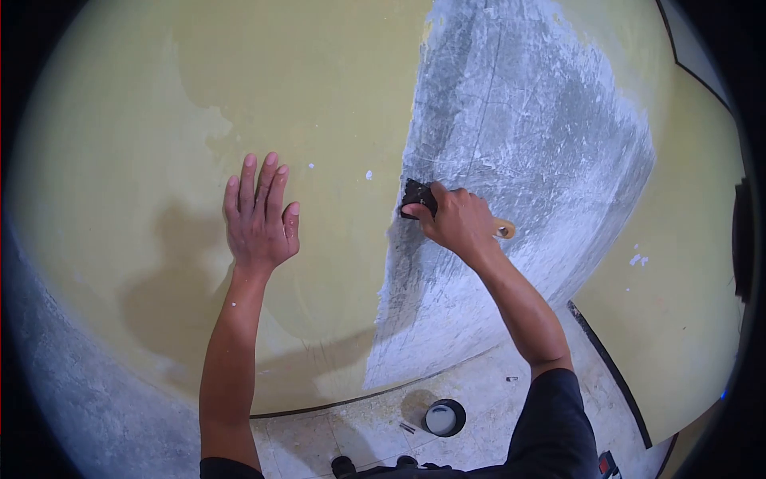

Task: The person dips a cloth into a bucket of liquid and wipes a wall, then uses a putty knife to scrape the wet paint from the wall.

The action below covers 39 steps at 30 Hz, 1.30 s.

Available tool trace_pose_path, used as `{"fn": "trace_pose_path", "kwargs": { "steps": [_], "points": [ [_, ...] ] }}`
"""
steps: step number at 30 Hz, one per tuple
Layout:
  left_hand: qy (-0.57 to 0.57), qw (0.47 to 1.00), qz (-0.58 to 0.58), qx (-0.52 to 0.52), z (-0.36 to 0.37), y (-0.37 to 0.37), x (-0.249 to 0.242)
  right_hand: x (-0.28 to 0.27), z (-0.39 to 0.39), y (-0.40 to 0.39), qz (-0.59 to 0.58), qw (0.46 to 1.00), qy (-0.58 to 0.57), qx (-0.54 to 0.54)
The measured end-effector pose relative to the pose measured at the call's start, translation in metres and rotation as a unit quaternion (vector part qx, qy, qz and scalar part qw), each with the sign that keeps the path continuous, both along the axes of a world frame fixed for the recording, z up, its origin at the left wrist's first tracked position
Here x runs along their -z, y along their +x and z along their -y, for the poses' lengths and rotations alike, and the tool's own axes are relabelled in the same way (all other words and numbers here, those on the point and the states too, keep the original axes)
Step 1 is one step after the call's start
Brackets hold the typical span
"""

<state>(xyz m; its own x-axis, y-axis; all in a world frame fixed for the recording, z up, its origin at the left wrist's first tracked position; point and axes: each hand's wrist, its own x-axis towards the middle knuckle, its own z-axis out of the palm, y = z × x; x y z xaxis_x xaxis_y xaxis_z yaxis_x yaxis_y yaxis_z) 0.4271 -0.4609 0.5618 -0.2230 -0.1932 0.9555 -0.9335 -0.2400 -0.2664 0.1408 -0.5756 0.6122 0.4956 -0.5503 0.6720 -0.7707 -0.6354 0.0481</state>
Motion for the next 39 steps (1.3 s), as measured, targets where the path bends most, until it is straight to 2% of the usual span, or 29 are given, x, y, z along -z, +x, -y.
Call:
{"fn": "trace_pose_path", "kwargs": {
  "steps": [7, 23, 25, 32, 36, 38, 39],
  "points": [
    [-0.003, 1.000, 0.002, 0.001, 0.001, 0.000, 0.000, -0.007, -0.004, 0.005, -0.018, 1.000, 0.007, -0.009],
    [-0.011, 1.000, -0.003, -0.005, 0.002, -0.003, -0.001, 0.008, 0.001, 0.007, 0.050, 0.998, 0.026, -0.022],
    [0.002, 1.000, -0.010, -0.029, 0.000, -0.008, -0.002, 0.007, 0.003, 0.009, 0.052, 0.998, 0.024, -0.016],
    [-0.010, 1.000, 0.003, 0.021, 0.000, 0.003, 0.003, 0.013, -0.010, 0.020, 0.079, 0.993, 0.075, -0.050],
    [0.012, 1.000, 0.001, 0.013, -0.003, 0.002, 0.004, 0.038, 0.013, -0.009, 0.116, 0.986, 0.121, -0.012],
    [0.018, 1.000, -0.005, 0.001, -0.004, -0.002, 0.002, 0.075, 0.034, -0.019, 0.215, 0.956, 0.137, -0.148],
    [0.019, 1.000, -0.005, -0.001, -0.004, -0.003, 0.003, 0.081, 0.025, -0.019, 0.219, 0.954, 0.139, -0.150]
  ]
}}
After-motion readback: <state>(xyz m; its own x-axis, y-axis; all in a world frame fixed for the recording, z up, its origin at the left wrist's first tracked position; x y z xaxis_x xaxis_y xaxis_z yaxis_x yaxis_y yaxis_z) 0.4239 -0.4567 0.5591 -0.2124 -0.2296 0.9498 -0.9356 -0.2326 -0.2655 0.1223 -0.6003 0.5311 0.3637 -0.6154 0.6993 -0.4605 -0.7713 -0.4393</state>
